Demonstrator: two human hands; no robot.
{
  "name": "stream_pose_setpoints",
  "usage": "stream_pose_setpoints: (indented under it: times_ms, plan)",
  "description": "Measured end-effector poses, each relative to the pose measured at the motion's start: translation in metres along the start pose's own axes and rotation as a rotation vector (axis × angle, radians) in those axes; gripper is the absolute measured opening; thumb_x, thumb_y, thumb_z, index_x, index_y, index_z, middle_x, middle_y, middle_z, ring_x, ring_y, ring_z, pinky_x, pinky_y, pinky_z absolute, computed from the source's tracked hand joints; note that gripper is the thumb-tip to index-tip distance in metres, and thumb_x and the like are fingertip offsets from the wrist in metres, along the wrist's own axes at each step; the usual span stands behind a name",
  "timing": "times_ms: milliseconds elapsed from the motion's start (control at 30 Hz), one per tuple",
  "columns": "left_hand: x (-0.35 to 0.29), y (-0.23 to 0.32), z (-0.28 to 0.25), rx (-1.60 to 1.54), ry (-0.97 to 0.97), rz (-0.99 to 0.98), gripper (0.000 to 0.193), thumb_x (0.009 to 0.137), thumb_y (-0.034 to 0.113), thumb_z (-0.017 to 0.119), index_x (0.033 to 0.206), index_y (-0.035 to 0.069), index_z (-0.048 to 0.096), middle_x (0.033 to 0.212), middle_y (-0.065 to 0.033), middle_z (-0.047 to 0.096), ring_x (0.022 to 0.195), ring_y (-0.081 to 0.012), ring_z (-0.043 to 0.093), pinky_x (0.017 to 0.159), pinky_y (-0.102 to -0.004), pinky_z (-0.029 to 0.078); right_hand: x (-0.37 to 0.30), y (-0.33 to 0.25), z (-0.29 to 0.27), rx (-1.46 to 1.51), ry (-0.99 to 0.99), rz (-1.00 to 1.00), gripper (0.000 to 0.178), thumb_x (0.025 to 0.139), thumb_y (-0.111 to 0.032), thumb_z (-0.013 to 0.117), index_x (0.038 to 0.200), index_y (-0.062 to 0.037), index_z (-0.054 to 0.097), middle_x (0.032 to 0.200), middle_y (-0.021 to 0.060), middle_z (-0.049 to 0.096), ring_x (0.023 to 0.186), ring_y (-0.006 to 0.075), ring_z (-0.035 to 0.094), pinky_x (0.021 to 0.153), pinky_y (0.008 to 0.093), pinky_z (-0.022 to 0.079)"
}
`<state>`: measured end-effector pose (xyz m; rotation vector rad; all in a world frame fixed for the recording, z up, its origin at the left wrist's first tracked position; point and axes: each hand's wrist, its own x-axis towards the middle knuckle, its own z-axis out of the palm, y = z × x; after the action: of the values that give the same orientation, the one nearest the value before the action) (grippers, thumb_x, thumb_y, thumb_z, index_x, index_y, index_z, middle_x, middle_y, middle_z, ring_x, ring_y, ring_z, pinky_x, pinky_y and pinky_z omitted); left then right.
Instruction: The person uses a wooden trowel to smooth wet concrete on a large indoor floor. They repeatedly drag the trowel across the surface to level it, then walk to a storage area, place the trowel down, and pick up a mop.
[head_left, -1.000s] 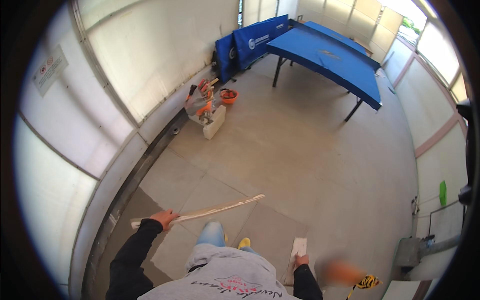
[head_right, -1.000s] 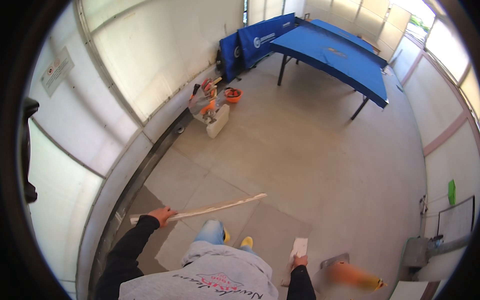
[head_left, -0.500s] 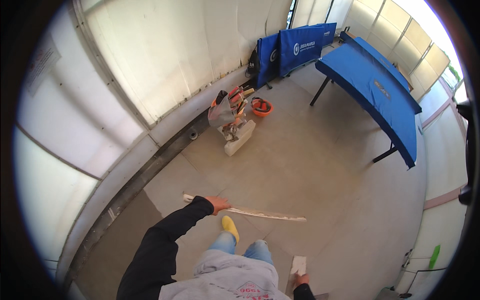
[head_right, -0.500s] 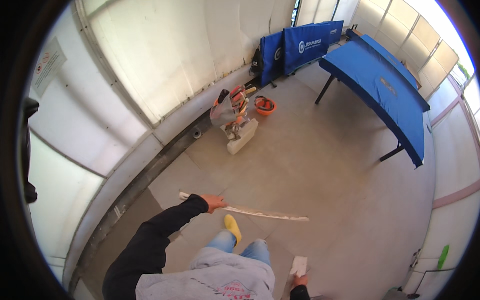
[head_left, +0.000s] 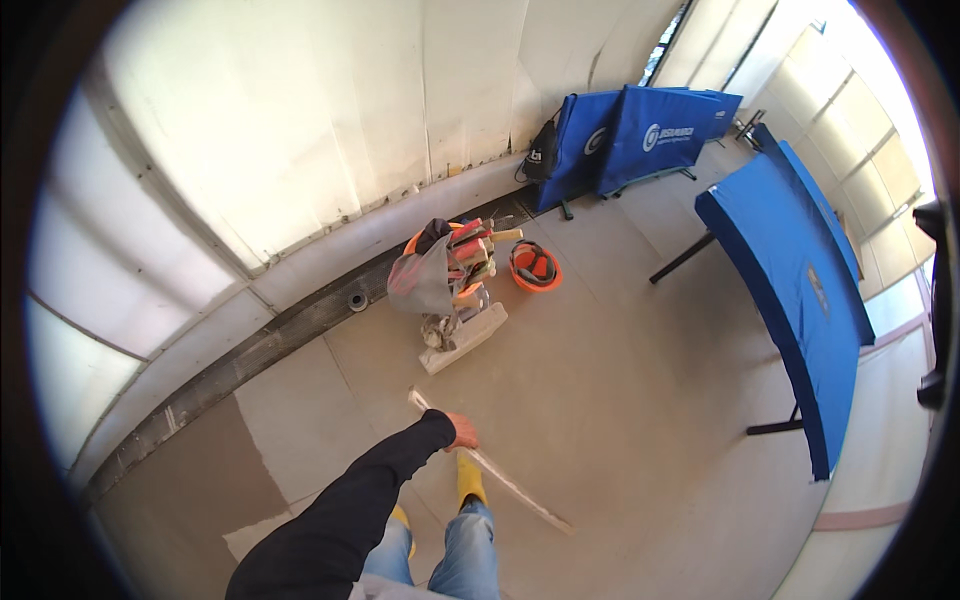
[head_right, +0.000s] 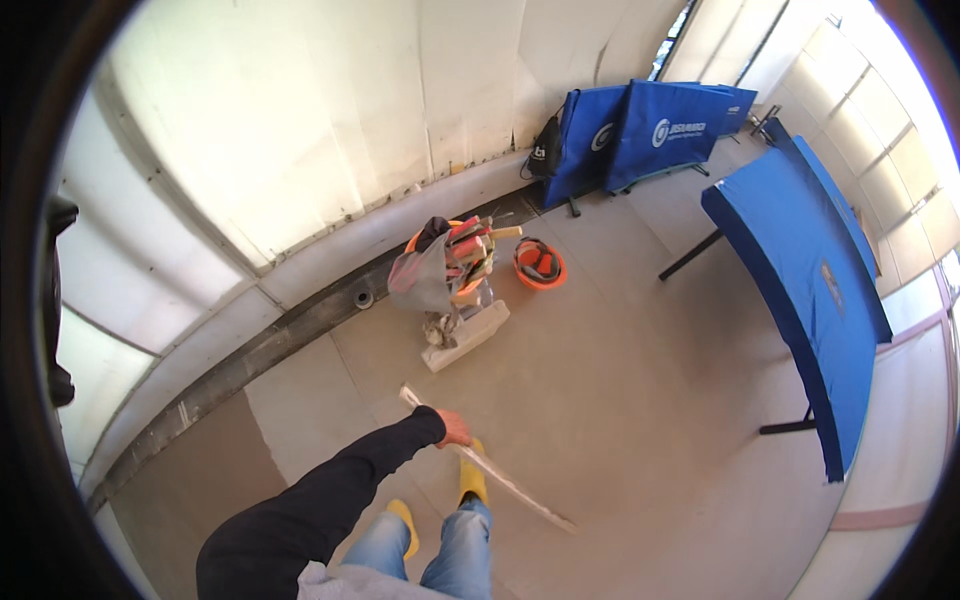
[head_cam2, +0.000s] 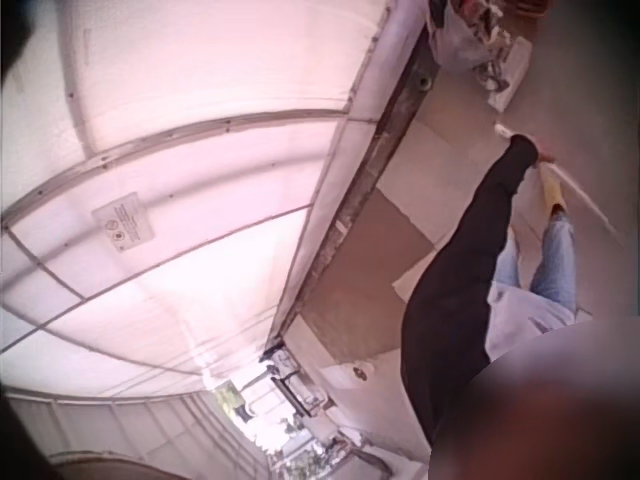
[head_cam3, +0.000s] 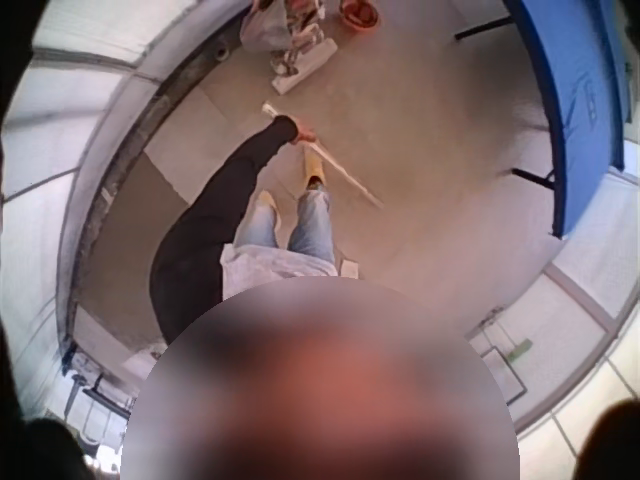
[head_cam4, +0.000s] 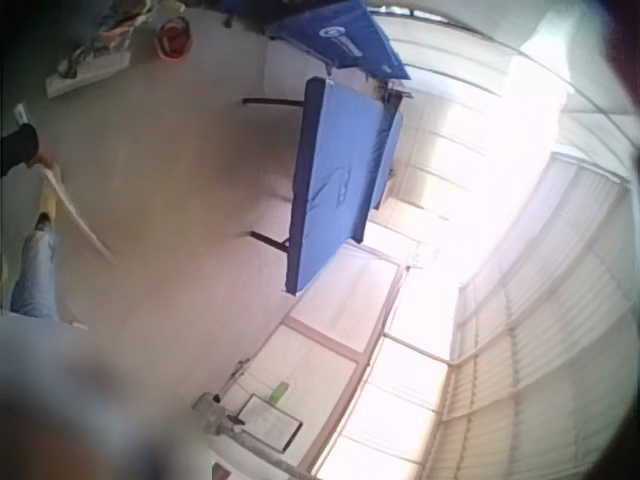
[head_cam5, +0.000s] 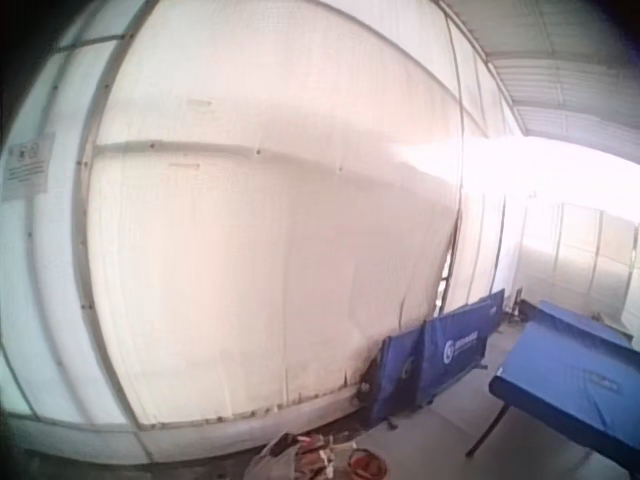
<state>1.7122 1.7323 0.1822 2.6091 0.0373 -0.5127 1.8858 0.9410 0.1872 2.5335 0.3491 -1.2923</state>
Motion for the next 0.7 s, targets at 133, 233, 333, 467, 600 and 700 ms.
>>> stream_pose_setpoints:
  times_ms: [133,233,333,467,600,700]
  plan:
    - [0.035,-0.089,0.026,0.001,0.067,-0.054,0.033,0.079,0.014,0.065,0.11,0.024,0.064,0.103,-0.0023,0.068,0.101,-0.0269,0.065,0.087,-0.0392,0.051,0.046,-0.031,-0.068,-0.408,-0.019,-0.328,0.046,0.092,-0.045,0.061,0.108,-0.001,0.06,0.096,0.0149,0.065,0.076,0.0258,0.064,0.064,0.0431,0.053]
    - [0.068,-0.146,0.048,-0.038,-0.027,-0.223,0.027,0.085,0.017,0.061,0.109,0.029,0.067,0.108,-0.0013,0.069,0.103,-0.0248,0.065,0.09,-0.0421,0.05,0.082,-0.064,-0.108,0.395,-0.134,0.146,0.051,0.09,-0.049,0.057,0.123,-0.0104,0.058,0.111,0.0106,0.06,0.092,0.0247,0.06,0.076,0.0427,0.052]
    - [0.104,-0.19,0.074,-0.048,-0.218,-0.504,0.025,0.088,0.016,0.059,0.107,0.027,0.07,0.111,-0.0016,0.069,0.106,-0.0239,0.064,0.094,-0.0486,0.047,0.131,-0.135,-0.13,0.378,-0.1,0.129,0.052,0.091,-0.05,0.056,0.125,-0.0108,0.057,0.114,0.0108,0.06,0.096,0.0252,0.059,0.079,0.0429,0.051]
    - [0.133,-0.232,0.11,0.055,-0.21,-0.625,0.024,0.092,0.017,0.055,0.108,0.023,0.072,0.113,-0.0031,0.069,0.116,-0.0247,0.06,0.105,-0.0584,0.037,0.199,-0.263,-0.154,0.367,-0.066,0.001,0.054,0.091,-0.052,0.054,0.126,-0.0112,0.056,0.117,0.0111,0.059,0.1,0.026,0.057,0.082,0.0432,0.05]
    - [0.145,-0.249,0.124,0.067,-0.214,-0.669,0.027,0.093,0.02,0.054,0.115,0.02,0.069,0.123,-0.0062,0.065,0.127,-0.0281,0.051,0.112,-0.0623,0.027,0.237,-0.359,-0.179,0.36,-0.046,-0.114,0.056,0.091,-0.053,0.053,0.128,-0.0116,0.055,0.12,0.0114,0.058,0.105,0.0268,0.055,0.085,0.0435,0.049]
    - [0.135,-0.226,0.117,-0.003,0.097,-0.805,0.032,0.093,0.02,0.054,0.123,0.02,0.065,0.132,-0.0074,0.058,0.132,-0.0294,0.046,0.113,-0.0623,0.027,0.246,-0.396,-0.195,0.344,-0.055,-0.183,0.058,0.091,-0.055,0.052,0.13,-0.0119,0.054,0.122,0.0116,0.058,0.109,0.0274,0.054,0.088,0.0438,0.048]
